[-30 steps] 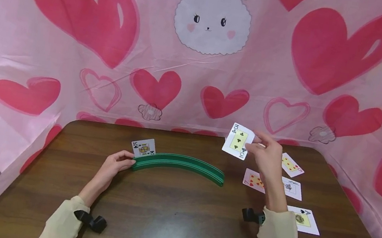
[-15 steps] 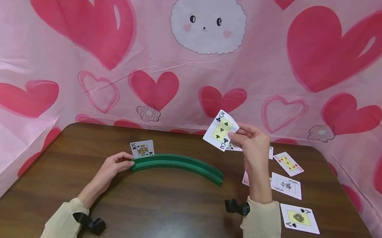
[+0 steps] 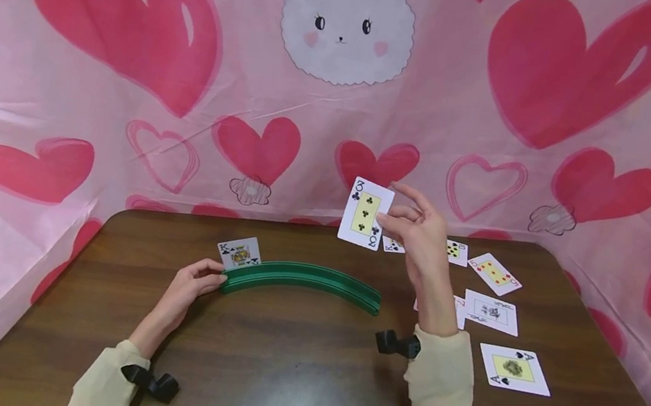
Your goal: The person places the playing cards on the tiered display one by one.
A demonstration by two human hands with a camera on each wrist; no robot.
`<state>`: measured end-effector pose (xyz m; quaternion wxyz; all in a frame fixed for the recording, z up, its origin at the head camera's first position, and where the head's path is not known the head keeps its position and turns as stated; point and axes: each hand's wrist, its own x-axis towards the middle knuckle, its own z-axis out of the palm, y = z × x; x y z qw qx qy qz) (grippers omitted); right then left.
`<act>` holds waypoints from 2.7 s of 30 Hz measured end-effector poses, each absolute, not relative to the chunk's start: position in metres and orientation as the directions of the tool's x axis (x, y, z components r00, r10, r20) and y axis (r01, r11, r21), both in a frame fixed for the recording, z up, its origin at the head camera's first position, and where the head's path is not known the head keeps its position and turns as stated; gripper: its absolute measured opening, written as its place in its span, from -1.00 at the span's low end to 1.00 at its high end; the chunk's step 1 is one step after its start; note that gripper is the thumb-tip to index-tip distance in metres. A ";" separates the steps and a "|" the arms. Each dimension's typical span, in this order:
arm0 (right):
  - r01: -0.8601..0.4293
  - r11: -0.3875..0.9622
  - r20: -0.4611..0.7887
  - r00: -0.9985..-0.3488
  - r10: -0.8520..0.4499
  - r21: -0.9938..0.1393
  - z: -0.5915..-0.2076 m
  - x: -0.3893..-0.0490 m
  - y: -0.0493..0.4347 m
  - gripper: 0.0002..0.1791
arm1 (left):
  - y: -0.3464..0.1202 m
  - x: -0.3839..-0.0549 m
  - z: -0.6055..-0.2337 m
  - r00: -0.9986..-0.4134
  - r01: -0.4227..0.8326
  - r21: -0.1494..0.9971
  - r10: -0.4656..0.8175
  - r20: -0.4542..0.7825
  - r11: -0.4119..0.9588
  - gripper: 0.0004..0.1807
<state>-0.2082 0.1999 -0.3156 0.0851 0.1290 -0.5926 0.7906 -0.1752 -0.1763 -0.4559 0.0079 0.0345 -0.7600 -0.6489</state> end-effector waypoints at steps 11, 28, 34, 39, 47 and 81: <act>-0.282 -0.101 0.282 -0.959 0.008 -0.954 -0.317 -0.207 0.191 -0.59 | -0.176 -0.175 -0.456 -0.998 -0.035 0.988 -0.056 -0.027 0.153 -0.69; -0.279 0.060 0.279 -0.960 -0.005 -0.958 -0.323 -0.208 0.181 -0.59 | -0.176 -0.176 -0.457 -0.998 -0.045 0.986 -0.059 -0.036 0.160 -0.70; -0.253 0.038 0.251 -0.967 -0.050 -0.967 -0.325 -0.208 0.178 -0.58 | -0.177 -0.177 -0.459 -0.998 -0.036 0.987 -0.055 -0.028 0.155 -0.71; -0.231 0.040 0.227 -0.970 -0.091 -0.972 -0.326 -0.208 0.176 -0.59 | -0.177 -0.177 -0.459 -0.998 -0.040 0.988 -0.057 -0.032 0.148 -0.70; -0.212 -0.023 0.213 -0.969 -0.126 -0.977 -0.329 -0.210 0.171 -0.71 | -0.176 -0.176 -0.458 -0.997 -0.047 0.987 -0.063 -0.038 0.152 -0.71; -0.221 0.031 0.210 -0.957 -0.201 -0.975 -0.340 -0.207 0.145 -0.68 | -0.178 -0.175 -0.458 -1.000 -0.008 0.992 -0.027 -0.005 0.123 -0.63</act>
